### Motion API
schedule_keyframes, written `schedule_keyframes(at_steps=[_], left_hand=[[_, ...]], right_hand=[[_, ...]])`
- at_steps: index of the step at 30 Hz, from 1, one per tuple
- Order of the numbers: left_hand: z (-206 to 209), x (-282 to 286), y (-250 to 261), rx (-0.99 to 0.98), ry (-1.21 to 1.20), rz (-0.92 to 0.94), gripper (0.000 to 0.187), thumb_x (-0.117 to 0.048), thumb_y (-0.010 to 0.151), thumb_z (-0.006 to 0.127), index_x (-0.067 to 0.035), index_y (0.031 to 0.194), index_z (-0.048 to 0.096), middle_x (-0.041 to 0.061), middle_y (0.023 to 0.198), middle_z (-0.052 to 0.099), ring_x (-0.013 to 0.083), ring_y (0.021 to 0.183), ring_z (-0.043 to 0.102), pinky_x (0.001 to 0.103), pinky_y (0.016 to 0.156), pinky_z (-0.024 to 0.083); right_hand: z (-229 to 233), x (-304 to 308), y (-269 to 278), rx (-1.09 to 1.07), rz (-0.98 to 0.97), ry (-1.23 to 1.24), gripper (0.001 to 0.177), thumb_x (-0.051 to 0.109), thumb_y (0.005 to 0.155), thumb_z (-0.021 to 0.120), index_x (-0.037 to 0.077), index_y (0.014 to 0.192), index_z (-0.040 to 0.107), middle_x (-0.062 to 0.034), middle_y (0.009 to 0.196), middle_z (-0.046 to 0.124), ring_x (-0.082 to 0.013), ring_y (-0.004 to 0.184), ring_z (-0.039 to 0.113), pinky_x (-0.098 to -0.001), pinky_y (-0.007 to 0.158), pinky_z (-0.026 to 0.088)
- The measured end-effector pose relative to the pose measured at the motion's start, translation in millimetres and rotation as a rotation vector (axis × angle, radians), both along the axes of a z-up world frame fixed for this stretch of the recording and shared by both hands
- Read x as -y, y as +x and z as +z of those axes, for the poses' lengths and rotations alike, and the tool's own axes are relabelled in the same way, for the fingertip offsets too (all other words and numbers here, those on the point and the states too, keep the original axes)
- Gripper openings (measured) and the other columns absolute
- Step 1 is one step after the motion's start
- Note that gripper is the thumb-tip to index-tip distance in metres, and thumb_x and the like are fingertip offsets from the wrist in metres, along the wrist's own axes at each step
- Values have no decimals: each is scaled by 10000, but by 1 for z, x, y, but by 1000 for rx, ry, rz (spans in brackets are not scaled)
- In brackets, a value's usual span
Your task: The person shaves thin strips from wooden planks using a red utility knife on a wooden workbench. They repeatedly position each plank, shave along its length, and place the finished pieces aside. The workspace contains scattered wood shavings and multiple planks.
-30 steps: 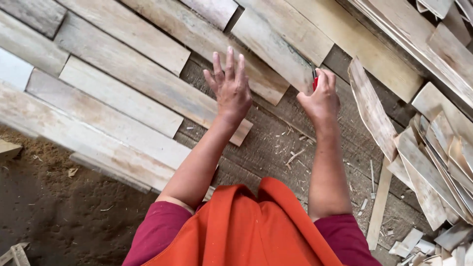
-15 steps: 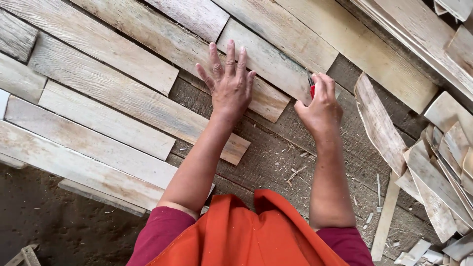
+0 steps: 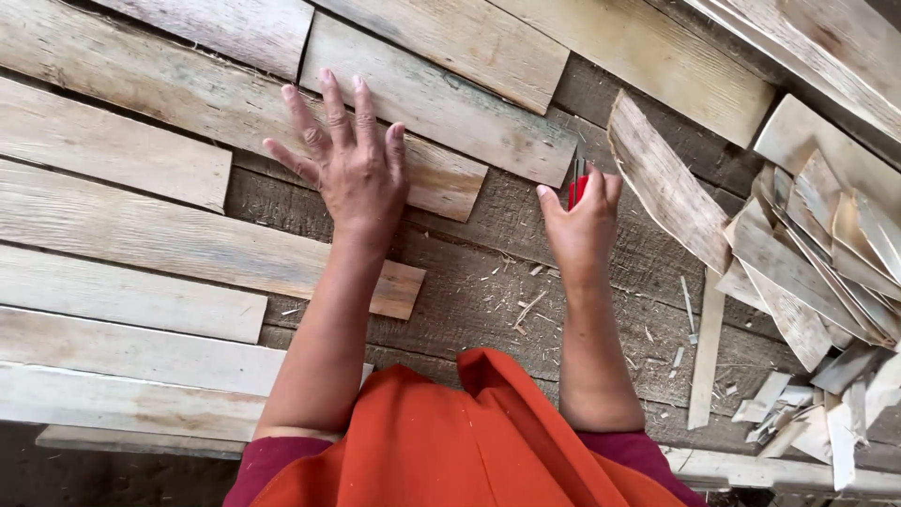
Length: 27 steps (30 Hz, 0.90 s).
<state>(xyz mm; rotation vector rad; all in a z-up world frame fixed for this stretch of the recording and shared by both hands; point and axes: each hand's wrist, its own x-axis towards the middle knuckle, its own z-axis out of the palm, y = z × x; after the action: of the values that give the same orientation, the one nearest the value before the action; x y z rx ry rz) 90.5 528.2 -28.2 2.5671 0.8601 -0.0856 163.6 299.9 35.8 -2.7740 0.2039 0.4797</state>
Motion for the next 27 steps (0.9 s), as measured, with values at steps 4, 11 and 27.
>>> schedule_keyframes(at_steps=[4, 11, 27], left_hand=[[-21, 4, -4, 148, 176, -21, 623, -539, 1189, 439, -140, 1666, 416, 97, 1707, 78, 420, 1523, -78, 735, 1102, -179], [-37, 3, -7, 105, 269, 26, 666, -633, 1154, 467, -259, 1670, 271, 30, 1712, -48, 318, 1560, -143, 664, 1191, -219], [-31, 5, -4, 118, 239, 11, 645, -614, 1162, 433, -234, 1678, 363, 16, 1723, -8, 330, 1567, -122, 683, 1164, -209]], right_hand=[[-21, 22, 4, 72, 93, 27, 772, 324, 872, 844, -69, 1410, 455, -101, 1161, 440, -187, 887, 563, -309, 802, 622], [-33, 23, 3, 160, 177, 49, 593, 321, 910, 837, -40, 1262, 526, -166, 1206, 443, -333, 1001, 638, -417, 752, 660], [-37, 30, 4, 207, 233, 42, 548, 265, 919, 846, -43, 1217, 504, -167, 1170, 444, -302, 946, 672, -406, 719, 679]])
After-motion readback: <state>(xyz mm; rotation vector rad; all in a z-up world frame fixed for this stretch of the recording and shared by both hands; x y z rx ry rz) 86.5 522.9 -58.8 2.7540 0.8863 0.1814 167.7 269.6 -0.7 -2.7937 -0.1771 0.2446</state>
